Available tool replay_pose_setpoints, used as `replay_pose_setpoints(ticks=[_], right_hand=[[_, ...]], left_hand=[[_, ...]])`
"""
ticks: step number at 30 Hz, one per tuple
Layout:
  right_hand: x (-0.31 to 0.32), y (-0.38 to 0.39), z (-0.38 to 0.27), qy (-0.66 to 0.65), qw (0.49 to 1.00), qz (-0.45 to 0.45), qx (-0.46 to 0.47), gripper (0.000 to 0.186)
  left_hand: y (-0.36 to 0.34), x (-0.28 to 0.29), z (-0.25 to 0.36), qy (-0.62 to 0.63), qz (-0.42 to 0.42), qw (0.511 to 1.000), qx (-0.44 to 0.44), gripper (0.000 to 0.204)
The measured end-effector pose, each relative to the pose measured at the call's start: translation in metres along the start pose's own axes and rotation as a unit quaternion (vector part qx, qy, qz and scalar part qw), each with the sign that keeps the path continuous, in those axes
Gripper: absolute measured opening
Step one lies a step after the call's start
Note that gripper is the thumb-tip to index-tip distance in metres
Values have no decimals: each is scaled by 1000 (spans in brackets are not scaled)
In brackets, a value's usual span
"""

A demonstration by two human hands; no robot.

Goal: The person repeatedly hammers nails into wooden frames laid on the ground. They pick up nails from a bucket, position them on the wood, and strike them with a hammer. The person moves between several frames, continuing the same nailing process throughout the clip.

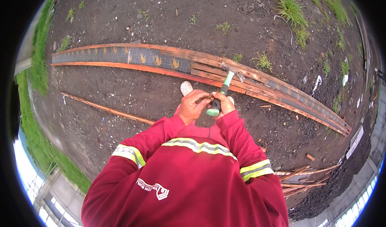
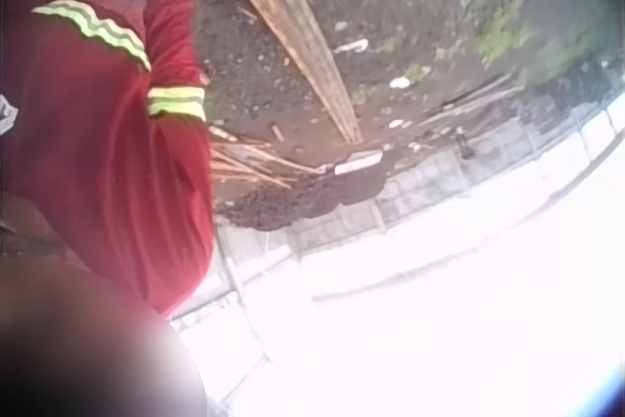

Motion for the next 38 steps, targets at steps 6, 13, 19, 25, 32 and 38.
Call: replay_pose_setpoints(ticks=[6, 13, 19, 25, 32, 38], right_hand=[[-3, -63, 54, -86, 994, 39, -50, 5], [41, -80, 46, 176, 971, 89, -136, 10], [108, -139, 3, 464, 867, 138, -115, 22], [157, -209, -42, 550, 813, 146, -127, 28], [189, -273, -51, 555, 809, 123, -150, 28], [207, -288, -39, 576, 797, 93, -156, 30]], left_hand=[[8, 34, -64, 74, 29, 989, 127, 12], [-50, 87, -224, 94, 69, 946, 301, 10], [-109, 81, -378, 9, 15, 944, 329, 16], [-131, 33, -480, -124, -86, 913, 379, 30], [-138, -12, -542, -136, -89, 906, 391, 26], [-133, -31, -561, -102, -75, 891, 436, 33]])
Point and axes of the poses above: each hand's wrist, its own y-axis away from the middle knuckle, its own x-axis out of the back of the hand, z = x × y, the point moved 2 cm from there along -y, towards the middle knuckle, and after that the axes turned 15 degrees about -z, right-handed, at the moved point
